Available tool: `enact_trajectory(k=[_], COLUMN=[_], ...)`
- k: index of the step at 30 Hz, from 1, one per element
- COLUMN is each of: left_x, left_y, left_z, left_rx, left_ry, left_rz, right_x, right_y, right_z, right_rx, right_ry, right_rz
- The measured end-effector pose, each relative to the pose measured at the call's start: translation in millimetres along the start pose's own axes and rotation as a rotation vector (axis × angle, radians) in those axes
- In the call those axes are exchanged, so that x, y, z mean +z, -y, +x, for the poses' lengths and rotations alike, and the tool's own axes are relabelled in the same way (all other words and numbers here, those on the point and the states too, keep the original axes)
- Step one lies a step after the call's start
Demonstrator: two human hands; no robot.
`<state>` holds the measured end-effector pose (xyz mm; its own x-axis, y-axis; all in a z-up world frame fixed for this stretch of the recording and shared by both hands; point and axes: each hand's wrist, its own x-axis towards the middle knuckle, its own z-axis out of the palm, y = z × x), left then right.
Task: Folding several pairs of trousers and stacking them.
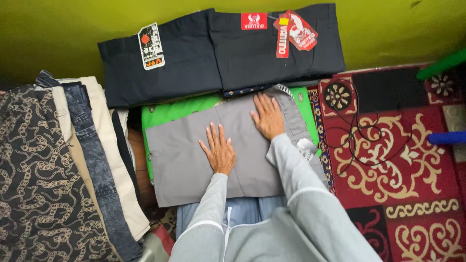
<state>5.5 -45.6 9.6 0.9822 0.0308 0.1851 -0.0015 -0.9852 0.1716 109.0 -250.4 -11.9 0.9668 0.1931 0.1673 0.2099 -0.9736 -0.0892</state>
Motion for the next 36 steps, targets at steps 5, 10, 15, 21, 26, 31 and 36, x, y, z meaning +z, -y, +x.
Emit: enact_trajectory(k=[5, 10, 15, 21, 26, 31, 36], left_x=[-1.7, -0.7, -0.9, 3.9, -0.5, -32.8, -37.8], left_y=[-1.0, -0.3, -0.9, 0.9, 19.0, 58.6, 96.3], left_z=[-0.3, 0.6, -0.2, -1.5, -11.6, -45.2, -74.7], left_rx=[0.000, -0.003, -0.012, 0.000, 0.083, 0.135, 0.055], left_ry=[0.017, 0.047, 0.053, 0.036, -0.010, -0.091, -0.084], left_rz=[0.006, -0.006, -0.005, -0.022, 0.013, 0.077, 0.132], right_x=[-0.3, -2.3, -37.2, -48.6, -53.2, -91.9, -61.2], right_y=[54.1, 70.9, 78.8, 95.9, 64.6, -7.9, -80.9], right_z=[-30.1, -84.1, -107.7, -181.0, -200.1, -231.0, -236.2], right_rx=[-0.001, -0.185, 0.094, -0.026, -0.008, 0.222, 0.700], right_ry=[-0.133, -0.107, 0.059, 0.038, -0.165, -0.434, -0.280], right_rz=[0.170, 0.173, 0.030, 0.207, 0.412, 0.374, 0.453])
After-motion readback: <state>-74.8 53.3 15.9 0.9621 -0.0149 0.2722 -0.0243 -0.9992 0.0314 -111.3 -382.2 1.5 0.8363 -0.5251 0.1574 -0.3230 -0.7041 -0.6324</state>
